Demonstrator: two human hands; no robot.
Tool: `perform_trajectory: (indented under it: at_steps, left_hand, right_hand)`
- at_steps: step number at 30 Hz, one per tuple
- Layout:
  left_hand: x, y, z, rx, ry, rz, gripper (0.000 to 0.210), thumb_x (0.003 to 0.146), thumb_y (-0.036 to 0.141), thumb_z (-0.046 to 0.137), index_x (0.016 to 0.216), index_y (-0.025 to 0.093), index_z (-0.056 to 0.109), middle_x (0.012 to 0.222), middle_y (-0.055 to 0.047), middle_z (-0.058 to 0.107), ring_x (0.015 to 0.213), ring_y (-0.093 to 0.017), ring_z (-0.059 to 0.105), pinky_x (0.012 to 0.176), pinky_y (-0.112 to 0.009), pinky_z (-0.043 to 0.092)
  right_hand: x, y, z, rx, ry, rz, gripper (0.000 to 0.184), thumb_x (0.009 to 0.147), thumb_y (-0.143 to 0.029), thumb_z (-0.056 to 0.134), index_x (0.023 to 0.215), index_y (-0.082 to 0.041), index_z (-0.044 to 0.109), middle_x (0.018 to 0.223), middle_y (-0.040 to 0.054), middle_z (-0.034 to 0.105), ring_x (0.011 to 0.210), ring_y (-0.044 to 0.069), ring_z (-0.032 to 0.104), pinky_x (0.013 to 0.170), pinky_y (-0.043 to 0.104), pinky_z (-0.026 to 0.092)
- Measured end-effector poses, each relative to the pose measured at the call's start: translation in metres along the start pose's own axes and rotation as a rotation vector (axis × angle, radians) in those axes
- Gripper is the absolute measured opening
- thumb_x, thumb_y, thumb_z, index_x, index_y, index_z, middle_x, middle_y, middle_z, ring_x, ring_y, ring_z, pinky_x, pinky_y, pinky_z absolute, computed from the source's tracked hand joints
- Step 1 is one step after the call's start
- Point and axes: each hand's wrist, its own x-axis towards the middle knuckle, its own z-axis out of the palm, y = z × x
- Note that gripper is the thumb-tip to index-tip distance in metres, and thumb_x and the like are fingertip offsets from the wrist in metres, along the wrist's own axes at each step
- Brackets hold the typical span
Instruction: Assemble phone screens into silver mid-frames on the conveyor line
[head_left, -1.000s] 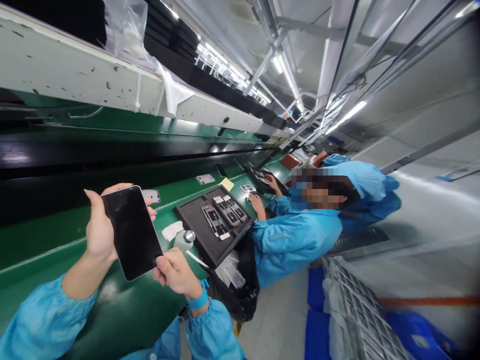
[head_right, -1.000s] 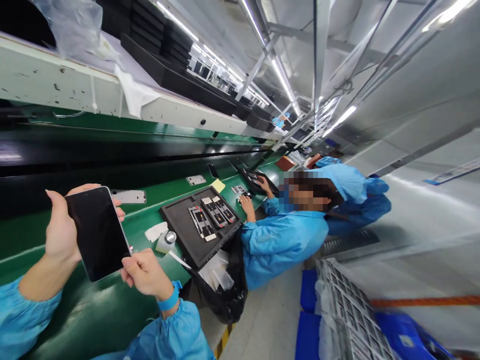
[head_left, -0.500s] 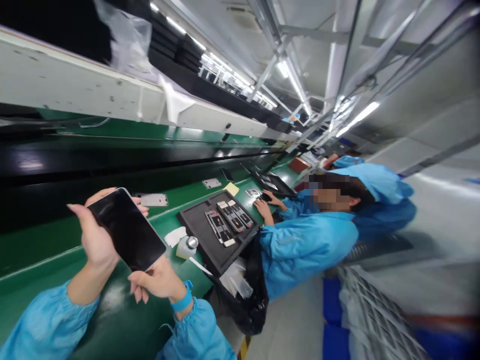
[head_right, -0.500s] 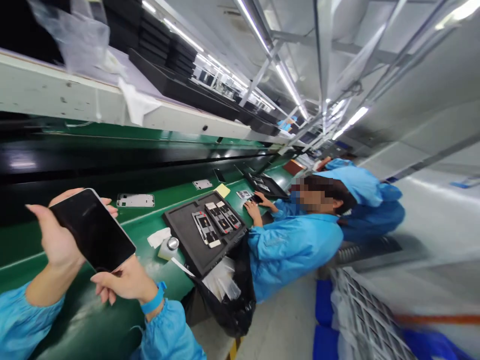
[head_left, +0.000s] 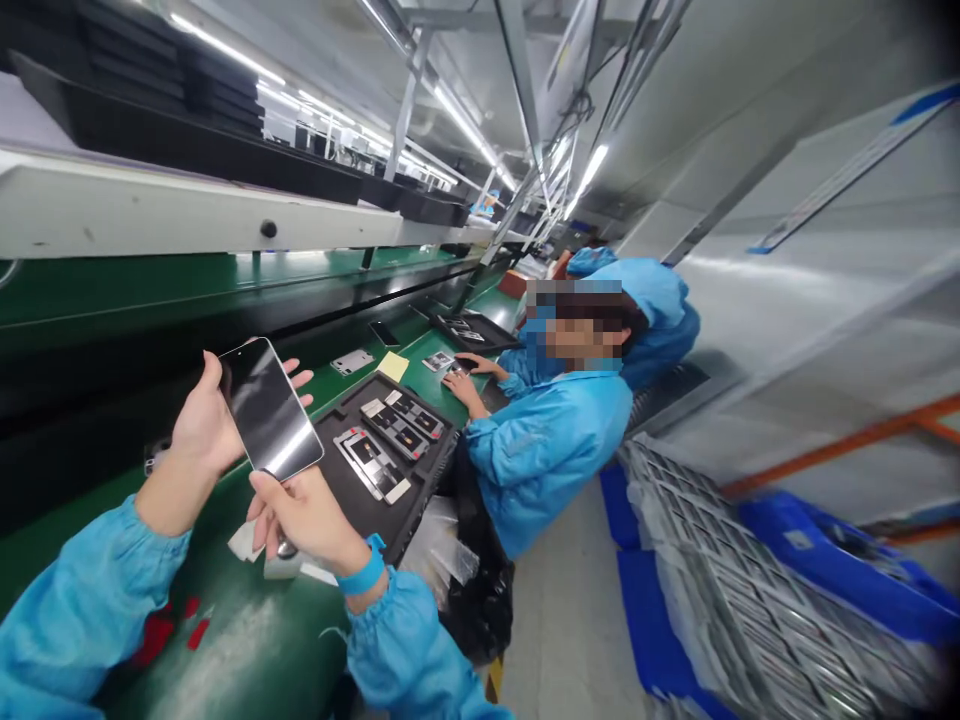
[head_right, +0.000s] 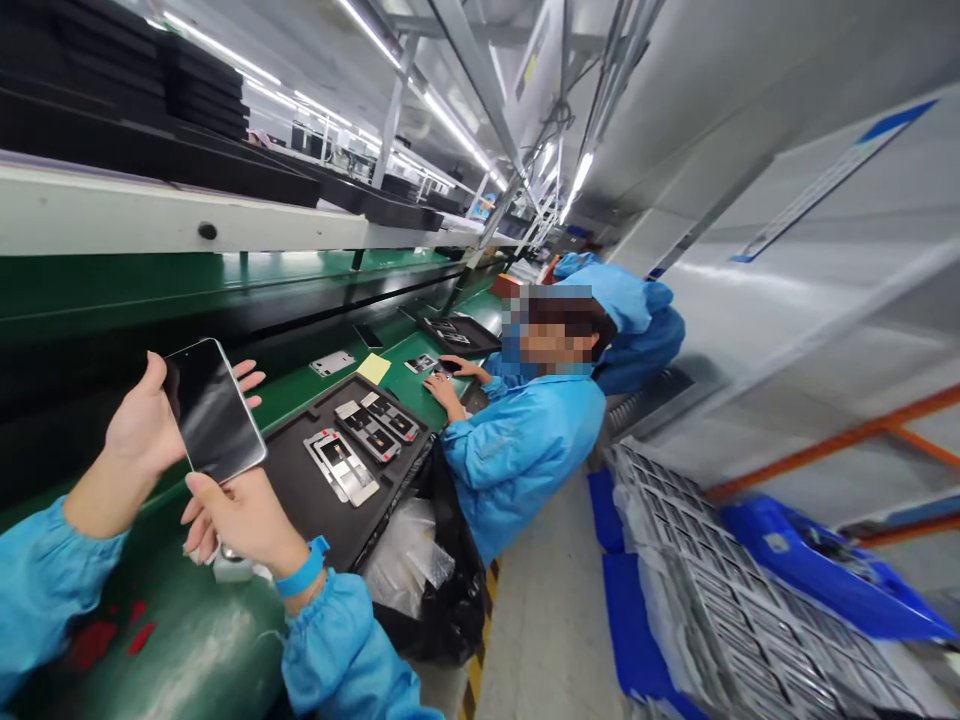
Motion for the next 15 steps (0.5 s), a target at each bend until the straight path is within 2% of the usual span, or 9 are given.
perform_trajectory:
  at_steps: [3, 5, 7, 9, 10, 12, 15]
  left_hand:
    - [0.034, -0.012, 0.008, 0.033, -0.09, 0.128, 0.058, 0.111, 0.063, 0.024, 0.15, 0.031, 0.052, 0.112, -0.012, 0.08, 0.087, -0.027, 0.08, 0.076, -0.046, 0.068]
    - [0.062, -0.021, 0.009, 0.045, -0.038, 0.17, 0.062, 0.11, 0.065, 0.016, 0.141, 0.028, 0.056, 0.099, -0.01, 0.079, 0.075, -0.025, 0.077, 0.069, -0.043, 0.066]
    - [0.095, -0.029, 0.006, 0.047, 0.09, 0.18, 0.071, 0.109, 0.066, 0.006, 0.132, 0.023, 0.058, 0.091, -0.01, 0.077, 0.069, -0.025, 0.074, 0.063, -0.041, 0.064]
    - [0.128, -0.036, -0.001, 0.055, 0.194, 0.163, 0.072, 0.11, 0.064, 0.005, 0.131, 0.02, 0.057, 0.094, -0.01, 0.075, 0.073, -0.024, 0.074, 0.066, -0.04, 0.064]
    - [0.143, -0.039, -0.005, 0.06, 0.22, 0.152, 0.067, 0.111, 0.064, 0.014, 0.132, 0.018, 0.058, 0.1, -0.01, 0.075, 0.078, -0.023, 0.073, 0.069, -0.039, 0.064]
    - [0.167, -0.044, -0.016, 0.076, 0.22, 0.13, 0.051, 0.111, 0.057, 0.042, 0.135, 0.016, 0.06, 0.114, -0.011, 0.072, 0.09, -0.022, 0.073, 0.078, -0.04, 0.064]
    - [0.189, -0.052, -0.03, 0.133, 0.126, 0.077, 0.037, 0.108, 0.039, 0.06, 0.135, 0.013, 0.063, 0.128, -0.013, 0.067, 0.104, -0.023, 0.07, 0.089, -0.044, 0.061]
  right_hand:
    - [0.017, 0.0, -0.029, 0.045, -0.096, -0.037, 0.066, 0.08, -0.083, 0.069, 0.067, -0.019, 0.058, 0.051, -0.001, 0.063, 0.037, 0.01, 0.055, 0.04, 0.022, 0.044]
    - [0.024, 0.009, -0.051, -0.022, -0.074, -0.102, 0.07, 0.082, -0.087, 0.061, 0.073, -0.018, 0.063, 0.058, 0.002, 0.068, 0.043, 0.012, 0.061, 0.045, 0.023, 0.049]
    - [0.023, 0.022, -0.078, -0.213, 0.119, -0.152, 0.074, 0.093, -0.086, 0.044, 0.086, -0.016, 0.069, 0.065, 0.0045, 0.072, 0.049, 0.015, 0.067, 0.051, 0.025, 0.053]
    - [0.013, 0.037, -0.11, -0.416, 0.38, -0.17, 0.071, 0.102, -0.077, 0.036, 0.099, -0.015, 0.071, 0.072, 0.0066, 0.074, 0.059, 0.018, 0.072, 0.061, 0.029, 0.057]
    - [0.005, 0.045, -0.125, -0.496, 0.495, -0.169, 0.065, 0.104, -0.071, 0.039, 0.103, -0.015, 0.072, 0.078, 0.0086, 0.076, 0.069, 0.02, 0.075, 0.07, 0.032, 0.059]
    - [-0.011, 0.06, -0.15, -0.607, 0.662, -0.152, 0.047, 0.104, -0.057, 0.051, 0.105, -0.016, 0.072, 0.096, 0.0148, 0.077, 0.096, 0.028, 0.075, 0.09, 0.043, 0.058]
    - [-0.026, 0.076, -0.168, -0.793, 0.81, -0.112, 0.026, 0.098, -0.037, 0.062, 0.107, -0.015, 0.073, 0.121, 0.0222, 0.072, 0.124, 0.04, 0.064, 0.107, 0.059, 0.047]
